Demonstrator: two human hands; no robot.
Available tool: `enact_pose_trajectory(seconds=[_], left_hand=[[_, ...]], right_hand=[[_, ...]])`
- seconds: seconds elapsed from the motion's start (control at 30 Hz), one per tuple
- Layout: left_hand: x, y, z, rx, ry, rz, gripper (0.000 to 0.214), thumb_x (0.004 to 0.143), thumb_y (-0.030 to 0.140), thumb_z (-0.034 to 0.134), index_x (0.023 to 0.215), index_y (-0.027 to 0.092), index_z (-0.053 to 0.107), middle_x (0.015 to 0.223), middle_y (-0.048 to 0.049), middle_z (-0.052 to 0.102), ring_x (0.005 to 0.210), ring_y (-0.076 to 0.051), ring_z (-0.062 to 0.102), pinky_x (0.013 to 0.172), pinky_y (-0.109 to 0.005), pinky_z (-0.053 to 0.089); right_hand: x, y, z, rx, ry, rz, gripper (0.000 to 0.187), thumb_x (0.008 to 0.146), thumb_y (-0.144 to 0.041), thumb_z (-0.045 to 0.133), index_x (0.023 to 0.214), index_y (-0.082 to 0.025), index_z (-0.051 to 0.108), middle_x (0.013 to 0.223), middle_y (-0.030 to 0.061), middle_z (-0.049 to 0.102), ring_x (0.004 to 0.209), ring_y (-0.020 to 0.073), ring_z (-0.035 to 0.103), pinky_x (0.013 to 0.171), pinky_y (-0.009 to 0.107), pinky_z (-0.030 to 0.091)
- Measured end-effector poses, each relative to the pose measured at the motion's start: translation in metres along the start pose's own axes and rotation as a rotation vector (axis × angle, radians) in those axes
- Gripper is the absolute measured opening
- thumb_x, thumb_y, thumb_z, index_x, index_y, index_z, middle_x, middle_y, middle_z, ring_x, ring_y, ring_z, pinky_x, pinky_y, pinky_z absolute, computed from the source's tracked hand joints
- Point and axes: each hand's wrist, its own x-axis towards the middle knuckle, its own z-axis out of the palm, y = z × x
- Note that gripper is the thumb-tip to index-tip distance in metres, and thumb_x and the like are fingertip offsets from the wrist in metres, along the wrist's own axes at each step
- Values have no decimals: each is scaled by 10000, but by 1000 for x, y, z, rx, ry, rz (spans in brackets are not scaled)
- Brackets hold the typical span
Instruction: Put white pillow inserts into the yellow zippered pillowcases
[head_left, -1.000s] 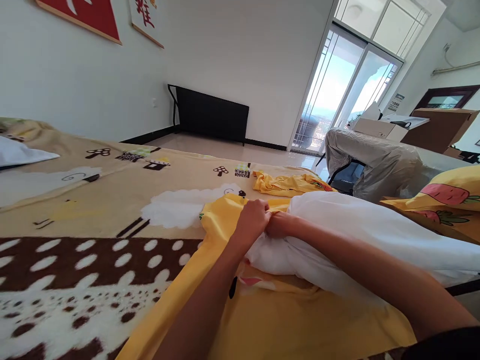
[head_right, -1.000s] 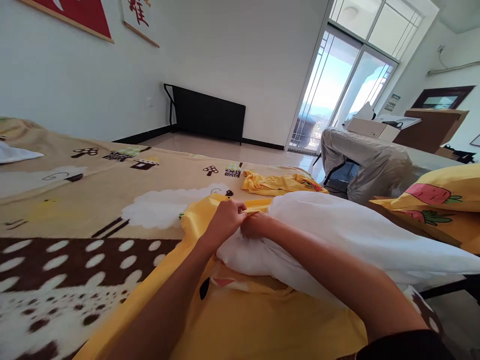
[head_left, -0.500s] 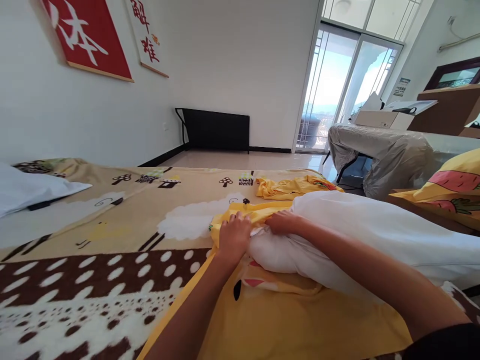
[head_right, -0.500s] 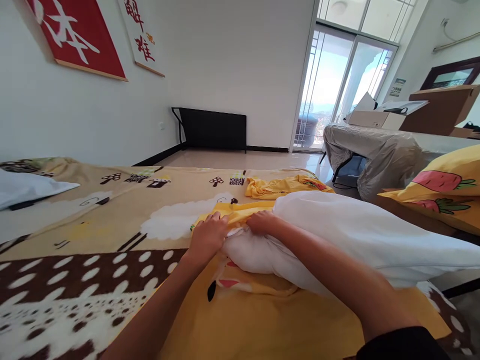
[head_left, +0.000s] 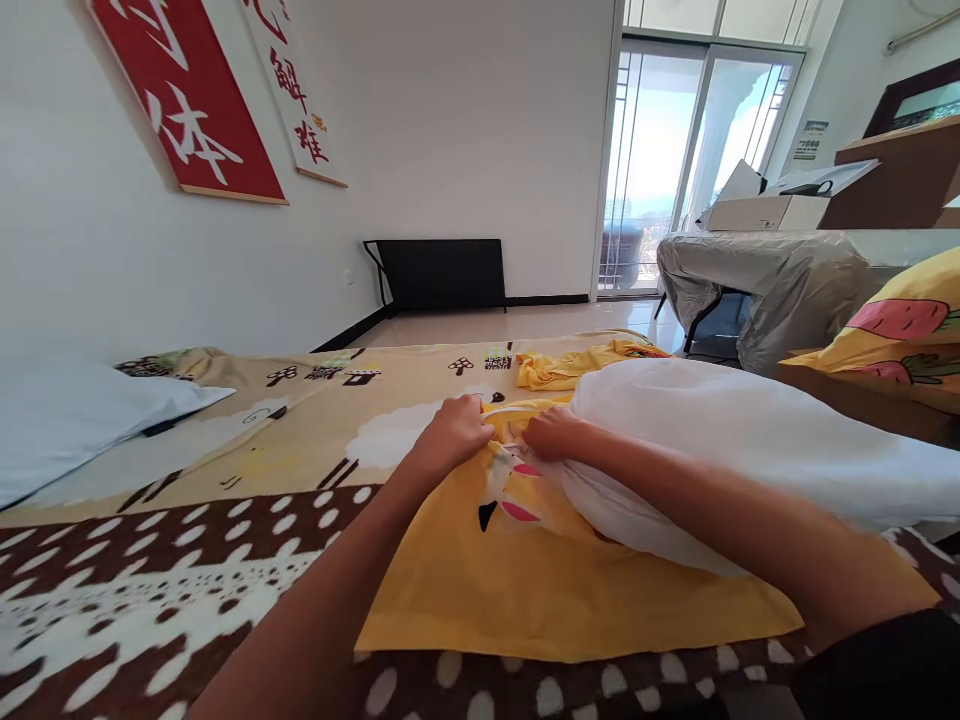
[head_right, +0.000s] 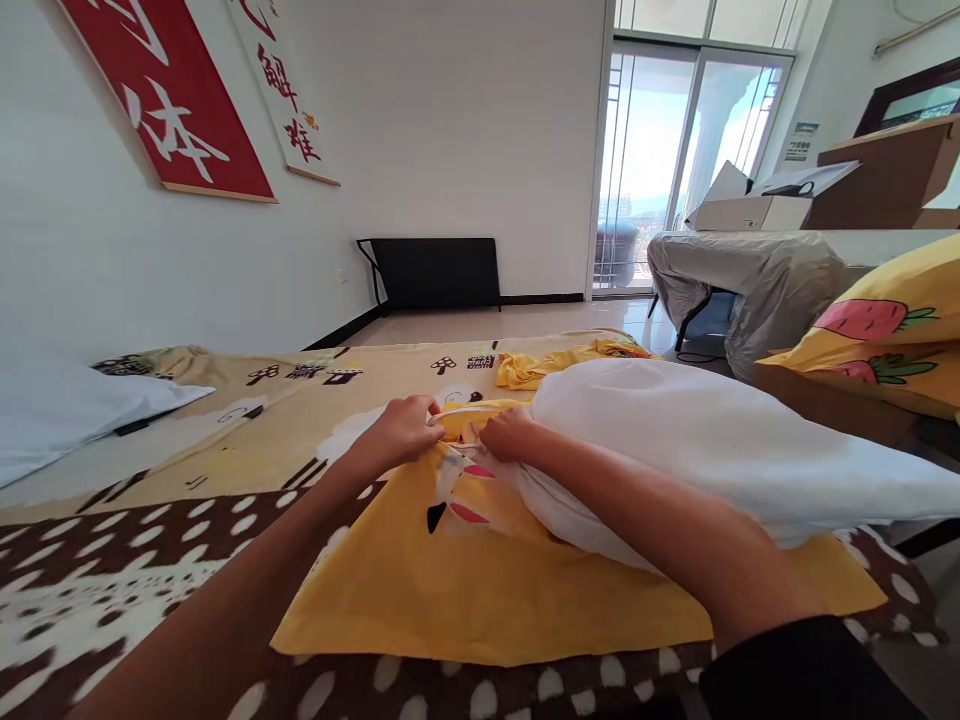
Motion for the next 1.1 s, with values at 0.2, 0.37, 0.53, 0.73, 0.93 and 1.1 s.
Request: enact_pose_trajectory(seconds=[0.2, 0.37, 0.53, 0.73, 0.93, 1.1], left_hand=[[12, 21, -4, 10, 54, -27, 264, 713, 202, 467, 907, 141, 637, 987, -166, 672, 887, -274, 639, 629, -275, 440], [12, 26, -12, -4, 138, -36, 260, 739, 201, 438, 890, 144, 641, 959, -159, 682, 875, -263, 643, 677, -284, 449], [-5, 20, -6, 26, 137, -14, 262, 750, 243, 429, 911, 168, 623, 933, -132, 682, 864, -253, 643, 678, -285, 448], [-21, 11, 2, 93, 1, 18, 235, 715, 241, 462, 872, 179, 625, 941, -120, 684, 845, -247, 640, 653, -287, 449], [-14, 32, 14, 140, -25, 8, 250, 705, 236, 537, 916, 159, 648, 987, -156, 679, 915, -274, 642, 717, -314, 472], [11, 40, 26, 112, 95, -20, 265, 791, 196, 468, 991, 157, 639, 1020, -169, 667, 977, -273, 633, 764, -324, 476]], right_hand=[[-12, -11, -40, 31, 0, -15, 256, 801, -231, 548, 1006, -137, 669, 998, 159, 690, 955, 283, 651, 781, 381, 509], [-7, -14, -37, 117, 42, -39, 382, 789, -259, 566, 1145, -129, 604, 1145, 166, 639, 1027, 291, 619, 827, 373, 493], [1, -4, -20, 255, -18, -157, 431, 835, -340, 546, 1230, -168, 567, 1252, 83, 607, 1137, 204, 567, 931, 266, 439], [-3, 30, -24, 321, -70, -174, 442, 913, -254, 388, 1337, -177, 488, 1314, 60, 568, 1135, 161, 569, 924, 237, 437], [-19, 26, -16, 188, -63, -65, 372, 813, -187, 495, 1158, -117, 617, 1072, 177, 667, 979, 293, 639, 790, 371, 493], [-32, 7, -19, 127, 23, -39, 374, 857, -158, 426, 1197, -174, 578, 1015, 151, 674, 913, 252, 660, 733, 333, 502]])
